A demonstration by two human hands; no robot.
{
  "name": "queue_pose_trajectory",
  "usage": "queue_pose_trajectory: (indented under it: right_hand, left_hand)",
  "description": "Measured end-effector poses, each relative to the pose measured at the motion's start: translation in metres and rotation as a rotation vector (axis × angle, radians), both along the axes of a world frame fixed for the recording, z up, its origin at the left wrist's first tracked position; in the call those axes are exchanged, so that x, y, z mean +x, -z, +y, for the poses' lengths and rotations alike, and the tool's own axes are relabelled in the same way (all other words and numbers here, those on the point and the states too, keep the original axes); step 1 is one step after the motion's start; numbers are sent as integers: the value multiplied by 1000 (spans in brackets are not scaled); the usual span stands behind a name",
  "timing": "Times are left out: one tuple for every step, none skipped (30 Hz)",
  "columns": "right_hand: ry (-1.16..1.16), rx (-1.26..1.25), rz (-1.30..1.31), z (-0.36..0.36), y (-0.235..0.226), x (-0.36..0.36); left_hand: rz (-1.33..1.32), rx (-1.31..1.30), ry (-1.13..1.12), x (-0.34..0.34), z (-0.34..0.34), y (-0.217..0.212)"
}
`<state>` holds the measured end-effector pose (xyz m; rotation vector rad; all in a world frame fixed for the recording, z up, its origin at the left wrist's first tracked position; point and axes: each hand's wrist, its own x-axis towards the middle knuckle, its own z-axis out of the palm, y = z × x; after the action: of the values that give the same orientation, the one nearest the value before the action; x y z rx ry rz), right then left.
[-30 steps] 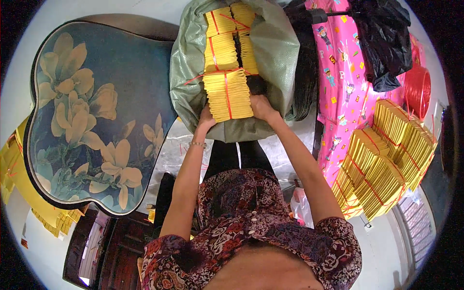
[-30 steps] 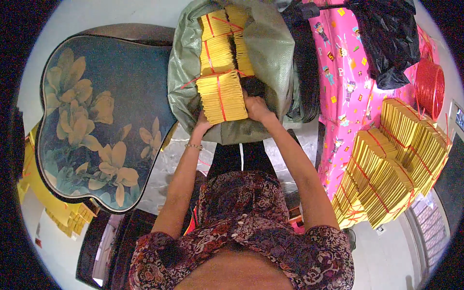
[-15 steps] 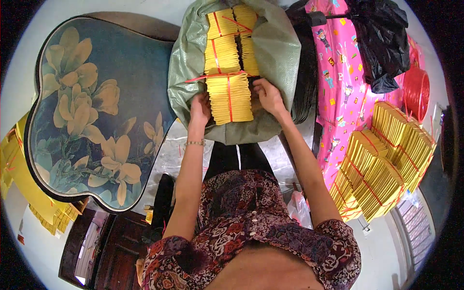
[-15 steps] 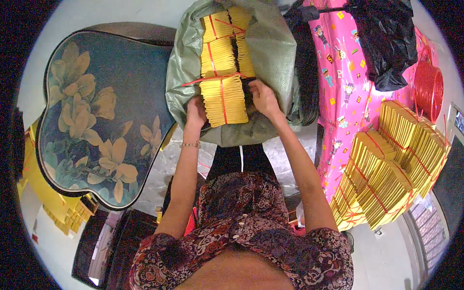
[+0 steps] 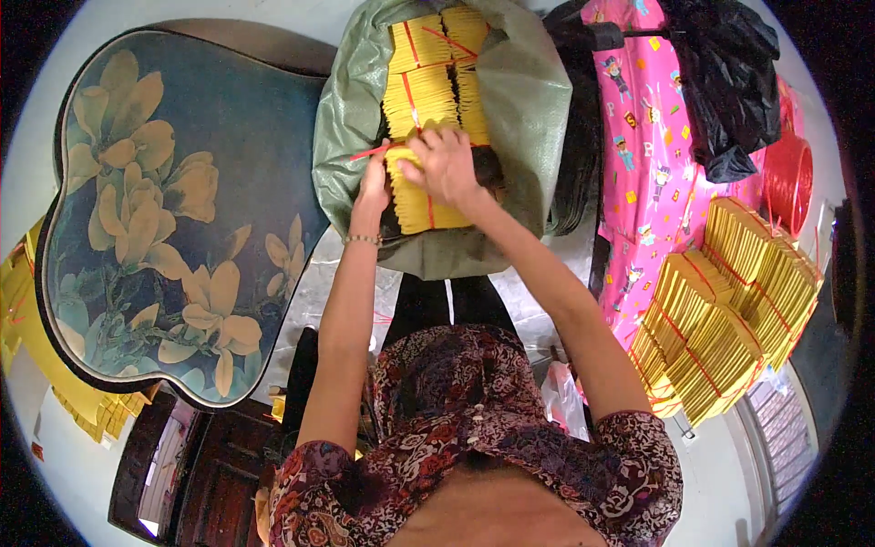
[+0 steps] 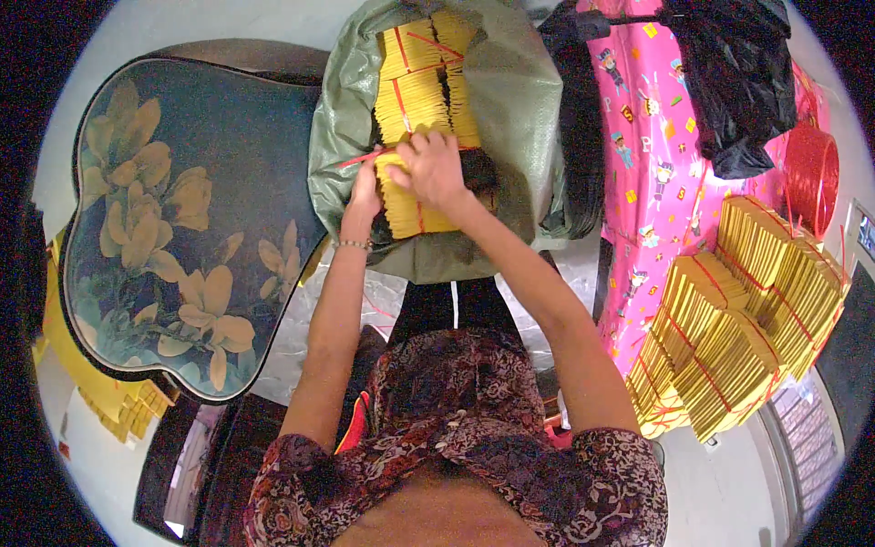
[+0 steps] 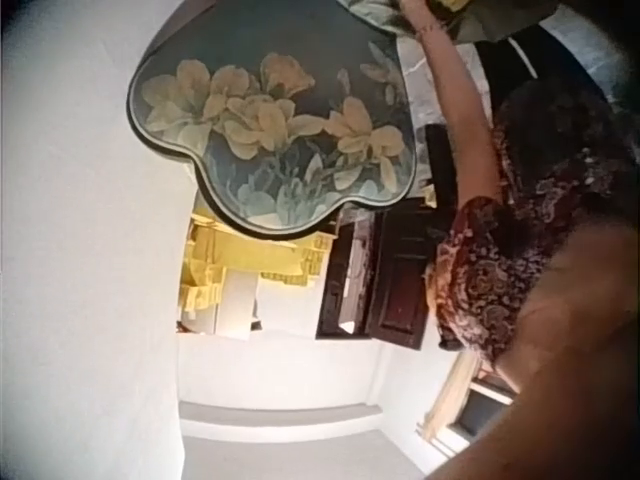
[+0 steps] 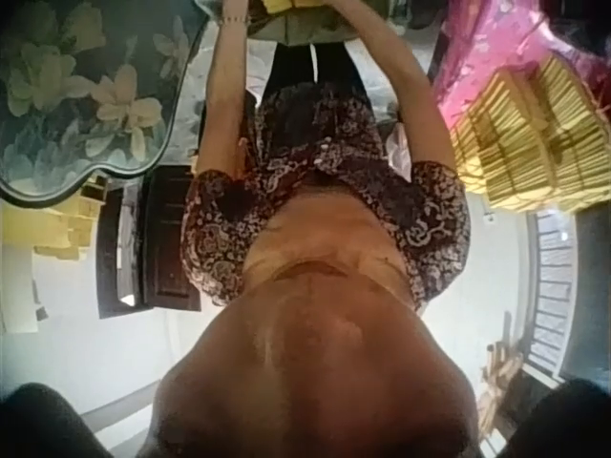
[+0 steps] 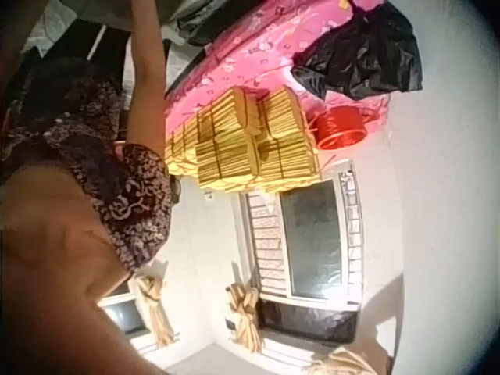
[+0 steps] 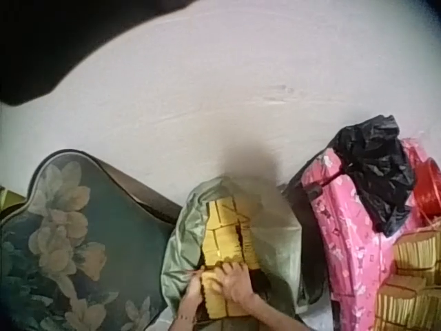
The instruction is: Packing bundles of yellow paper tied with red string into a large green woven sack.
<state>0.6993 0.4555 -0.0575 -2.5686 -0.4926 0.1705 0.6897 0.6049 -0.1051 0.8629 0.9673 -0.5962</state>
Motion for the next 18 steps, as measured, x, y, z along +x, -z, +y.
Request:
queue_pose_trajectory:
  right_hand:
    - [-2,4,5,0,2,-1]
    - [18,11,-62,-1,3,-2]
    - [37,18,-130,-2,4,-4]
    - [71,68,-180,-5,5,-8]
    - [67,67,-177,-10,6,-16]
    - [273,175,-108,-15,3,-30]
    - [483,282,-45,-20,3,-38]
    - [484,279,-47,-23,13,-47]
    - [759,470,169,-24,24,-57]
    - [1032,659,391,-25,29,-62]
    - [1040,654,387,-29,36,-64]
    - [985,892,621,-34,44,-66]
    - [888,1139,868,-30,46,-64]
    - [818,1066,869,-21,40,-60]
    - [808,1073,882,-15,33,-56]
    - [786,1097,909,-17,30,-53]
    - [764,1122,936,-19,29,-52]
    - [772,1122,936,-20,30,-52]
  left_hand:
    - [-143,-39,8,0,-2,-2]
    - [-105,20,9,0,-5,-4]
    - [-66,78,9,-1,-6,-7]
    - [-93,14,-1,-7,-5,-10]
    - [-91,12,-5,-13,-5,-15]
    - [-108,1,-36,-21,-4,-21]
    - [-132,-13,-61,-24,-5,-27]
    - [-152,-11,-21,-33,-4,-28]
    - [-153,-15,-20,-39,-6,-28]
    - [-138,-56,-24,-42,-12,-31]
    - [-121,-98,-26,-45,-18,-33]
    - [-146,-92,-31,-46,-24,-35]
    - [-147,-80,-35,-49,-21,-31]
    - [-201,8,0,-54,-16,-23]
    - [-252,97,37,-60,-11,-16]
    - [-169,49,34,-58,-13,-16]
    - [-166,46,41,-56,-15,-16]
    - [-154,55,60,-55,-17,-15]
